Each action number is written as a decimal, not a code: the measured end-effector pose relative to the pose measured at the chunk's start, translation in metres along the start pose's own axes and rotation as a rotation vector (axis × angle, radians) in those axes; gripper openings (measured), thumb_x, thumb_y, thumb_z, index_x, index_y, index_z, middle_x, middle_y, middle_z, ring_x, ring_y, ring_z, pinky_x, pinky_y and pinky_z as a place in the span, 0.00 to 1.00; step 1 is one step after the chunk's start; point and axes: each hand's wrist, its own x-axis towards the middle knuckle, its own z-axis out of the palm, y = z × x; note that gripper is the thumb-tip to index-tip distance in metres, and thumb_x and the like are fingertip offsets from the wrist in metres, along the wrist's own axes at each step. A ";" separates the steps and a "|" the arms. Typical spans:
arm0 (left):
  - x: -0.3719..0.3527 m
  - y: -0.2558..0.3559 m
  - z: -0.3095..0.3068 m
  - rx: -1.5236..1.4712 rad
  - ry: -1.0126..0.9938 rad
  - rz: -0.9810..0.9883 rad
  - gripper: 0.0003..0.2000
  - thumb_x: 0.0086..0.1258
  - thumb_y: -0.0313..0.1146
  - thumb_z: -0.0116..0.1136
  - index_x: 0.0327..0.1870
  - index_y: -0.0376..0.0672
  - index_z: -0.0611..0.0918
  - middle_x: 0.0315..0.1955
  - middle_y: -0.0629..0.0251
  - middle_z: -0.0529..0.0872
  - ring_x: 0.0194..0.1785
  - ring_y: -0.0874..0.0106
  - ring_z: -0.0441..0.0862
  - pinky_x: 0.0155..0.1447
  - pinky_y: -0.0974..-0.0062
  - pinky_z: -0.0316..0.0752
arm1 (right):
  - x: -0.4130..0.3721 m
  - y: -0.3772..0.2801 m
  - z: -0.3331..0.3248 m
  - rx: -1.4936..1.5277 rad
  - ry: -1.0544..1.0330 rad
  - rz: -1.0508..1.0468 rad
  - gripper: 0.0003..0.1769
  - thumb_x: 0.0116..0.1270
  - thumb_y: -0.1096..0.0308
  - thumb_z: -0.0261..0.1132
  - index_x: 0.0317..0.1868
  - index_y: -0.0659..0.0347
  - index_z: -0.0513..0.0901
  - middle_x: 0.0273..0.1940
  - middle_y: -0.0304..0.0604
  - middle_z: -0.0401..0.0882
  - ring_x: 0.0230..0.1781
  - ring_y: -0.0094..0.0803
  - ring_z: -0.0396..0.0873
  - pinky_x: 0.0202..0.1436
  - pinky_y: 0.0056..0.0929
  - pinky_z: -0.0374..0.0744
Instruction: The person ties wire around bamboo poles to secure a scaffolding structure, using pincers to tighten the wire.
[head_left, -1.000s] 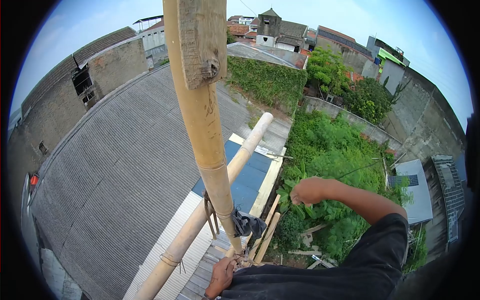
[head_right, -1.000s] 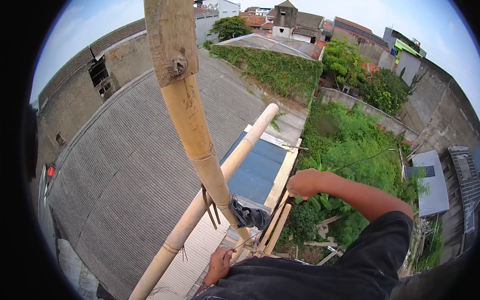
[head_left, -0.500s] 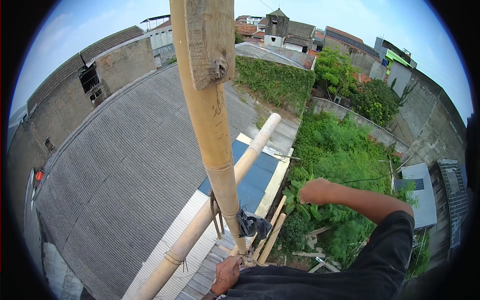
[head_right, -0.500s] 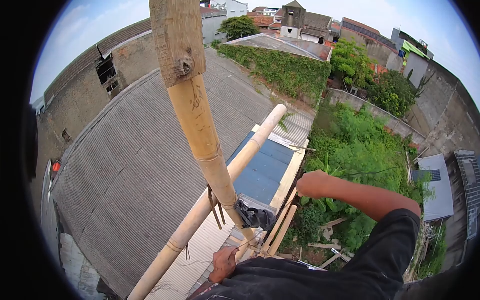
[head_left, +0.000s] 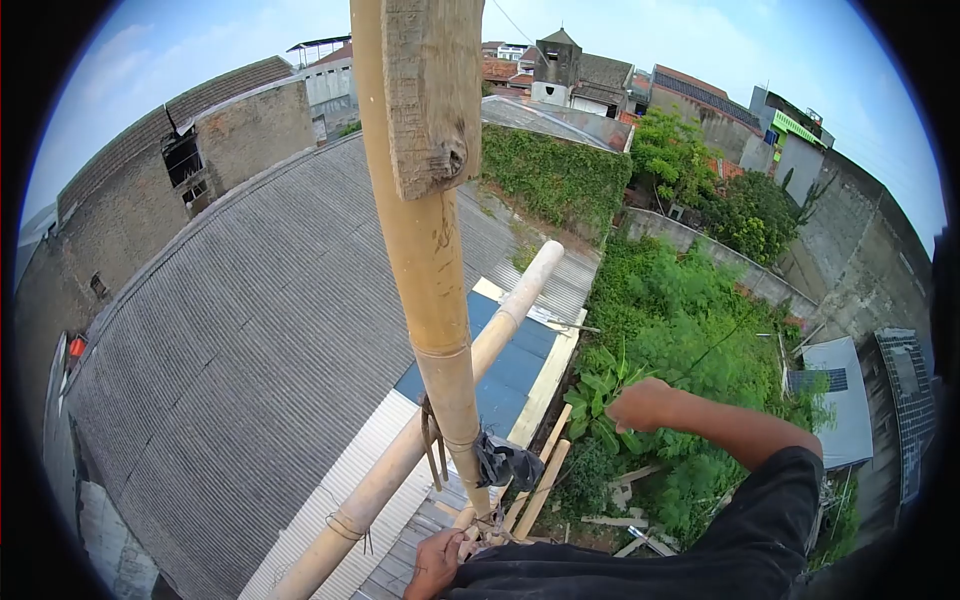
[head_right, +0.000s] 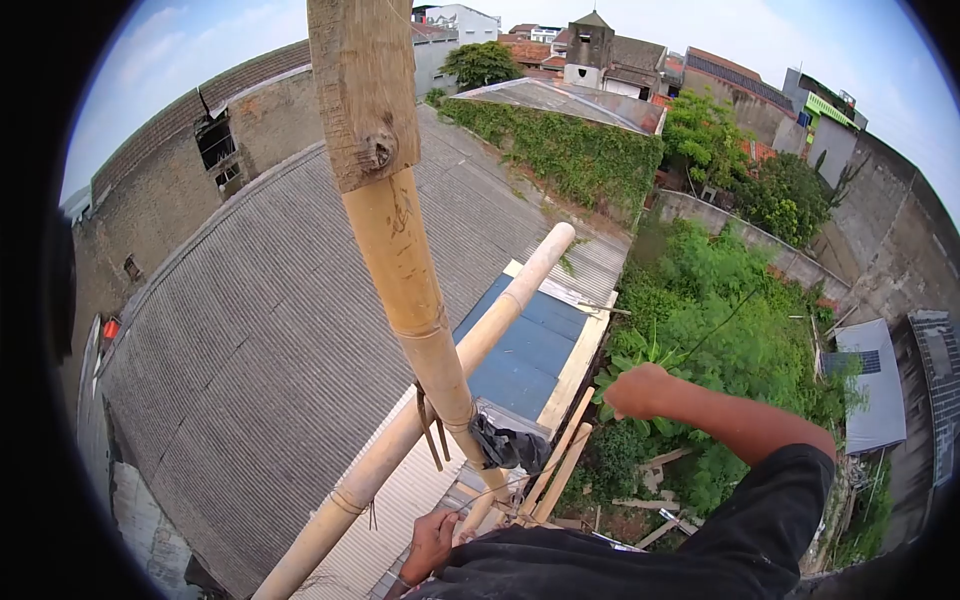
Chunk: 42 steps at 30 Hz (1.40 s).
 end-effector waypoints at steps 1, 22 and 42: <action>0.005 -0.007 0.000 0.040 0.052 -0.008 0.08 0.70 0.28 0.52 0.36 0.35 0.83 0.26 0.55 0.83 0.29 0.63 0.82 0.35 0.71 0.75 | -0.006 -0.015 -0.004 -0.063 -0.170 -0.070 0.16 0.66 0.56 0.63 0.36 0.62 0.82 0.32 0.45 0.83 0.37 0.38 0.82 0.37 0.40 0.77; -0.003 0.014 0.018 -0.003 0.055 0.155 0.07 0.67 0.27 0.54 0.33 0.34 0.83 0.24 0.53 0.84 0.26 0.63 0.83 0.34 0.73 0.76 | -0.052 0.024 -0.133 0.597 0.465 -0.426 0.16 0.65 0.54 0.65 0.35 0.61 0.85 0.25 0.40 0.80 0.25 0.30 0.76 0.30 0.31 0.72; -0.039 -0.013 0.011 -0.051 -0.006 -0.096 0.04 0.66 0.25 0.56 0.32 0.38 0.82 0.25 0.55 0.83 0.29 0.57 0.84 0.38 0.71 0.77 | -0.058 0.012 -0.133 0.561 0.380 -0.347 0.16 0.71 0.57 0.59 0.37 0.60 0.86 0.34 0.40 0.85 0.34 0.28 0.80 0.38 0.29 0.75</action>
